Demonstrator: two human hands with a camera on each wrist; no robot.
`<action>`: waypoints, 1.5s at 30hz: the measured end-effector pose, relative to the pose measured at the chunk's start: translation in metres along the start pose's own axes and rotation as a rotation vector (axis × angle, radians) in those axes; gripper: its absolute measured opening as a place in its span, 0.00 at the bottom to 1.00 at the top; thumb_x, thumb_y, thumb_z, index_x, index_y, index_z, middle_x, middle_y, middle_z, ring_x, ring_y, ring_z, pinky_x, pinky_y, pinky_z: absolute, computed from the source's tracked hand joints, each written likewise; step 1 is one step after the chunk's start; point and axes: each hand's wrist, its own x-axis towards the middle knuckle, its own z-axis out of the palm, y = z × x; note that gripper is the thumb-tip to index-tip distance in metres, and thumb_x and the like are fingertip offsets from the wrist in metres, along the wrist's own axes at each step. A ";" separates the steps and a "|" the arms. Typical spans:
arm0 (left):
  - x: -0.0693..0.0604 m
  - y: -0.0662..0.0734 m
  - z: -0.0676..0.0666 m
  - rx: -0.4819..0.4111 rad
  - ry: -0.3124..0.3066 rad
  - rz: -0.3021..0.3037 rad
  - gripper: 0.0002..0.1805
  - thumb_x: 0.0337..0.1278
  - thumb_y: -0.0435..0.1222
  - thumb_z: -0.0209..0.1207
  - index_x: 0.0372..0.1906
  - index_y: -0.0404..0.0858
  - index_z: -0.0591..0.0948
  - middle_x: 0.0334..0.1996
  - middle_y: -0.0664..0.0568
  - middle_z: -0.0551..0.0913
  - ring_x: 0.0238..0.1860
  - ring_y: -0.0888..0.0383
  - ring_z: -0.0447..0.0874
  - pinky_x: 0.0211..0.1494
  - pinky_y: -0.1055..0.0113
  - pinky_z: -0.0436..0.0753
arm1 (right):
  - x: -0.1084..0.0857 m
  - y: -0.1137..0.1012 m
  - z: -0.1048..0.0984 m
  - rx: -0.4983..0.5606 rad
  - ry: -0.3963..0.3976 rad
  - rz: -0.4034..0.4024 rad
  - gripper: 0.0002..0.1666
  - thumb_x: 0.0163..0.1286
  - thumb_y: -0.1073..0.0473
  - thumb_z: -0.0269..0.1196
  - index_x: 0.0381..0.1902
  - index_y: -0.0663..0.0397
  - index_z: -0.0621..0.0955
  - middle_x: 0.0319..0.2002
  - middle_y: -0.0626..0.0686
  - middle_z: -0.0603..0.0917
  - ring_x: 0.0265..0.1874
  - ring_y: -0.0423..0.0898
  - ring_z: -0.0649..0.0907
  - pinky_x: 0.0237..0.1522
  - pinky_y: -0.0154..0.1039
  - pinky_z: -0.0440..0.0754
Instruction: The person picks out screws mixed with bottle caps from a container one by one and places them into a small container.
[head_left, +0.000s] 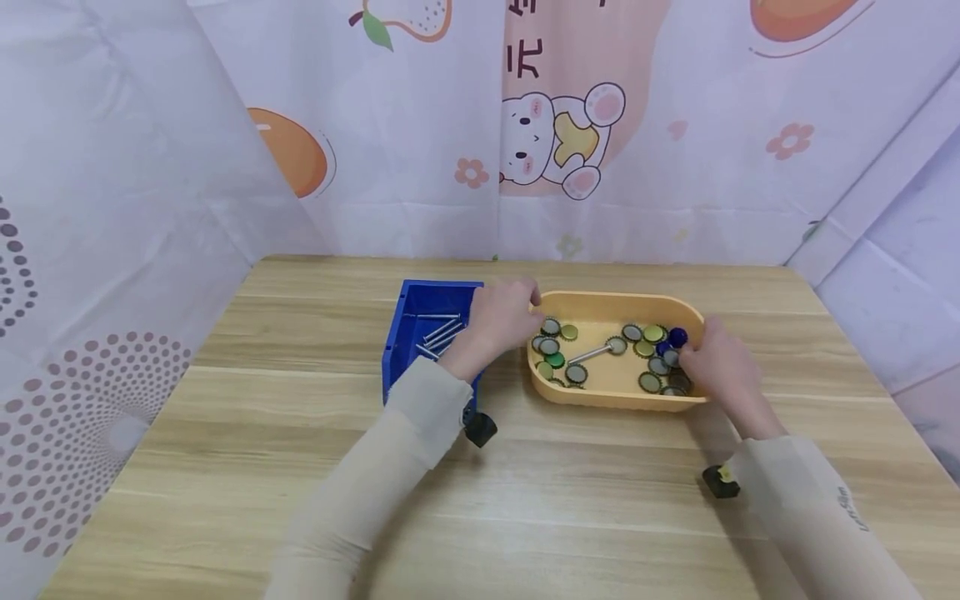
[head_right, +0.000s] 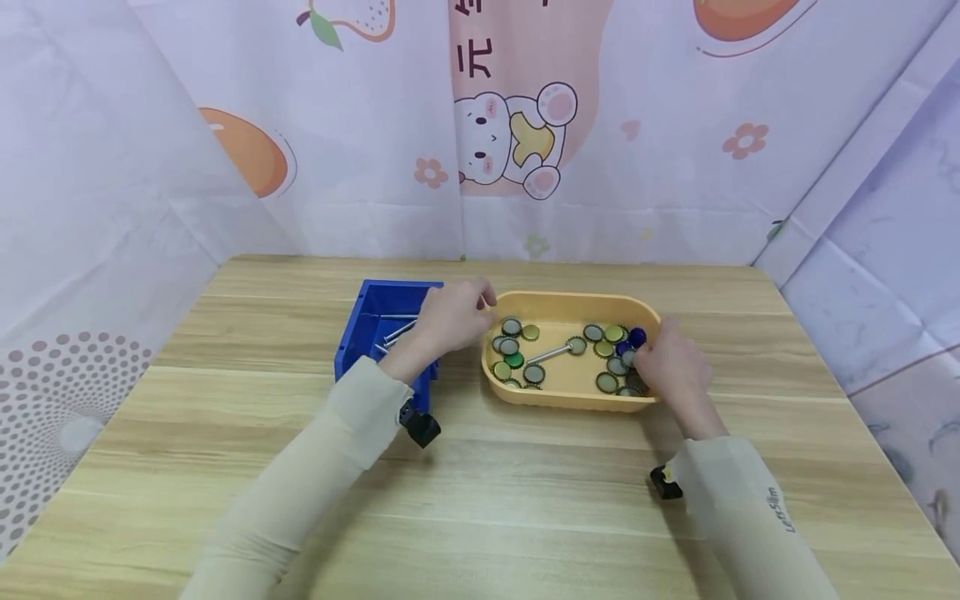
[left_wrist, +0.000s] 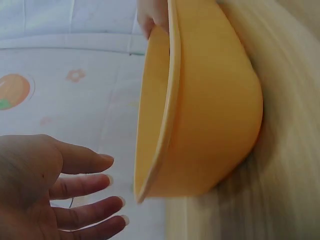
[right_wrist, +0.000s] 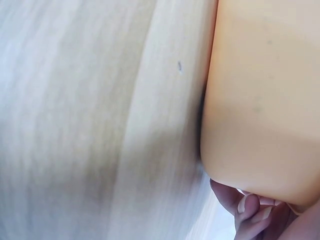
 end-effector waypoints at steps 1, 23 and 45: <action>0.000 0.003 0.003 0.000 0.003 0.012 0.13 0.63 0.45 0.60 0.49 0.46 0.82 0.46 0.54 0.86 0.42 0.56 0.82 0.50 0.57 0.78 | 0.000 0.000 0.000 0.001 -0.002 0.001 0.22 0.68 0.55 0.51 0.50 0.71 0.66 0.27 0.60 0.75 0.22 0.51 0.75 0.21 0.44 0.68; 0.006 0.044 0.062 0.070 -0.079 0.142 0.22 0.57 0.53 0.66 0.54 0.51 0.79 0.48 0.58 0.83 0.49 0.59 0.82 0.51 0.61 0.78 | 0.000 0.001 0.001 -0.003 0.007 -0.036 0.26 0.67 0.57 0.52 0.52 0.75 0.66 0.29 0.64 0.77 0.22 0.53 0.76 0.19 0.43 0.69; 0.011 0.048 0.087 0.225 -0.201 0.149 0.13 0.67 0.41 0.57 0.54 0.48 0.77 0.45 0.54 0.79 0.40 0.59 0.76 0.40 0.68 0.78 | 0.002 0.002 0.000 0.007 -0.019 -0.042 0.28 0.68 0.57 0.52 0.55 0.77 0.65 0.28 0.63 0.76 0.21 0.51 0.76 0.19 0.42 0.70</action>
